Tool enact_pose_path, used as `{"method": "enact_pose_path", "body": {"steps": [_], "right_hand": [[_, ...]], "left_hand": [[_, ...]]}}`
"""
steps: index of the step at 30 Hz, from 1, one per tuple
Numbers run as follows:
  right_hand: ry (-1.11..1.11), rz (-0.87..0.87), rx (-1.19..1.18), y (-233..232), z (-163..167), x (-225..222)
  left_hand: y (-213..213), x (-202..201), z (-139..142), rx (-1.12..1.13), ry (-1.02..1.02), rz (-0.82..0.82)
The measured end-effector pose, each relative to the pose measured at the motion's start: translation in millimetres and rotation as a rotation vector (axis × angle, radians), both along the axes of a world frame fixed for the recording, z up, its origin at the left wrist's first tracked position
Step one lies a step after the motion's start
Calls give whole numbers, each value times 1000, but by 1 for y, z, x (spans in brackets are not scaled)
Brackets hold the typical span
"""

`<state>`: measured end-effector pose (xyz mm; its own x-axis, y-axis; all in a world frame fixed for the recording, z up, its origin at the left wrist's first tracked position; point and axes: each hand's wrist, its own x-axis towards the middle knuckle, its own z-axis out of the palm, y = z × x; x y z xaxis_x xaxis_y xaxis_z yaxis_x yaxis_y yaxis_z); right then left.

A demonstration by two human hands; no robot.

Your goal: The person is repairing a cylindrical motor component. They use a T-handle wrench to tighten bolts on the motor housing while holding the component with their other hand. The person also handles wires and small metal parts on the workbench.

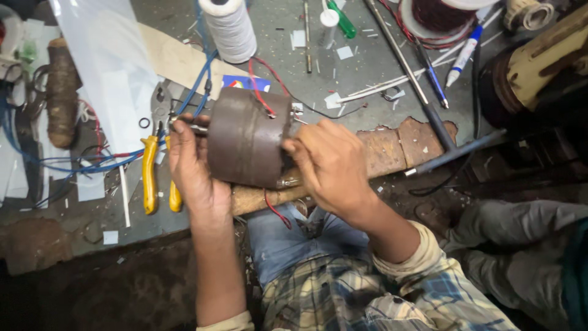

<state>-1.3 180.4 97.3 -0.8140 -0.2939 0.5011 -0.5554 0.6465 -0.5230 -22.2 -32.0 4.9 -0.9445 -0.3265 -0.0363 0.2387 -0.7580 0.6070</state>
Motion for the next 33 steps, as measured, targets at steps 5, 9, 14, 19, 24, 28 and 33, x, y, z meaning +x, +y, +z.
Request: {"method": "enact_pose_path", "body": {"steps": [5, 9, 14, 19, 24, 28, 33], "right_hand": [[135, 17, -28, 1, -2, 0], [81, -33, 16, -3, -2, 1], [147, -32, -39, -4, 0, 3], [197, -26, 19, 0, -2, 2], [129, -49, 8, -1, -9, 2], [206, -14, 10, 1, -15, 2], [84, -127, 54, 1, -19, 4]], "left_hand": [[0, 0, -1, 34, 28, -10], [0, -1, -2, 25, -5, 2], [1, -2, -5, -13, -31, 36], [5, -6, -10, 1, -22, 40], [10, -10, -14, 91, 13, 25], [12, -12, -15, 121, 62, 6], [16, -11, -16, 149, 73, 8]]}}
